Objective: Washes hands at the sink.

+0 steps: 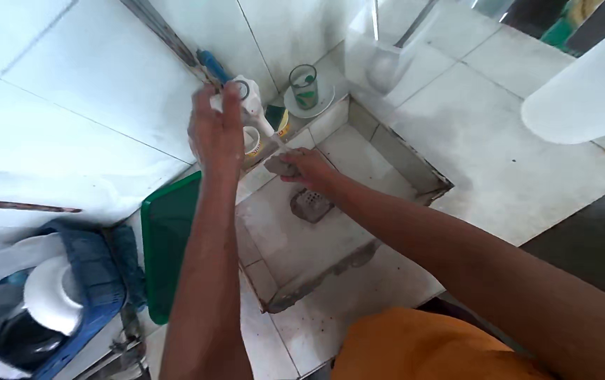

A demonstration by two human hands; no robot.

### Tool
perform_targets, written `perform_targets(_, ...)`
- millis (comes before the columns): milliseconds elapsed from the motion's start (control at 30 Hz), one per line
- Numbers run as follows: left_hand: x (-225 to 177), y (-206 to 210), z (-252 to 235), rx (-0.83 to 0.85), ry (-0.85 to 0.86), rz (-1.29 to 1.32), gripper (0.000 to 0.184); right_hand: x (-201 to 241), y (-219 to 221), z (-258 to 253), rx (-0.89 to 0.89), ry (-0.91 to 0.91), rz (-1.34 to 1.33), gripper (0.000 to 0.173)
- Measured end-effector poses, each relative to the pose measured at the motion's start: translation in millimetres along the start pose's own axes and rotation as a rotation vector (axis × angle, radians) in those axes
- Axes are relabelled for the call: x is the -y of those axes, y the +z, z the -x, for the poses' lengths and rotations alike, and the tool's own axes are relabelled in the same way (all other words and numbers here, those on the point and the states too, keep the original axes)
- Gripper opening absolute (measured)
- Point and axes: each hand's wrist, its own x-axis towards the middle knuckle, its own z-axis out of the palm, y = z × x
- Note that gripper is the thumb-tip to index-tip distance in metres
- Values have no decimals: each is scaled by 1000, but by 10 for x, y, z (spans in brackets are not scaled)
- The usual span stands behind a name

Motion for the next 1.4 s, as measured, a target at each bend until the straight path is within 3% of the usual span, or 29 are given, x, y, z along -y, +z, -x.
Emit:
perform_targets(133,-549,-244,-173,194,30,-448,61,29,-99,115,20,-27,-49,40)
perform_targets(267,-766,-166,-282,316,10,-700,54,75,-261,131,-28,-18,-120,34)
perform_targets(367,-761,-146,-298,352,8,-674,49,84,-311,136,-14,-39,-118,36)
perform_targets(467,-652,-172,-258,353,142,-589,38,83,-309,162,3,-22,-124,34)
perform_targets(567,-486,-195,-209,313,241,-520,38,77,-286,208,1,-61,-83,32)
perform_targets(633,-291,-205,-82,228,277,-374,43,62,-308,263,16,-264,182,29)
perform_targets(700,-91,-110,223,154,174,-101,55,89,-404,345,57,-597,640,28)
perform_targets(767,82,170,647,249,-107,332,54,69,-537,418,148,-981,1027,24)
perform_targets(833,244,570,971,468,-460,844,55,-55,-608,518,278,-1308,1206,21)
perform_targets(867,303,763,1076,516,-584,1071,62,-132,-620,581,356,-1415,1237,18)
perform_targets(933,313,1051,1195,463,-734,1428,58,-265,-632,652,427,-1508,1250,4)
perform_targets(1000,244,1257,1254,296,-774,1564,43,-348,-649,693,331,-1381,1150,10)
perform_targets(1067,119,1459,1260,47,-707,1493,30,-351,-642,698,159,-1083,883,25)
perform_targets(1133,3,1557,1278,-147,-457,1214,30,-361,-576,647,-52,-897,555,28)
perform_targets(1233,-63,1516,1269,-208,2,867,35,-242,-427,649,-205,-586,158,25)
perform_targets(1333,-139,1411,1214,-189,319,747,24,-76,-386,736,-132,-331,-16,23)
perform_targets(1400,-205,1338,1251,-179,512,626,24,-93,-445,746,83,-286,-124,21)
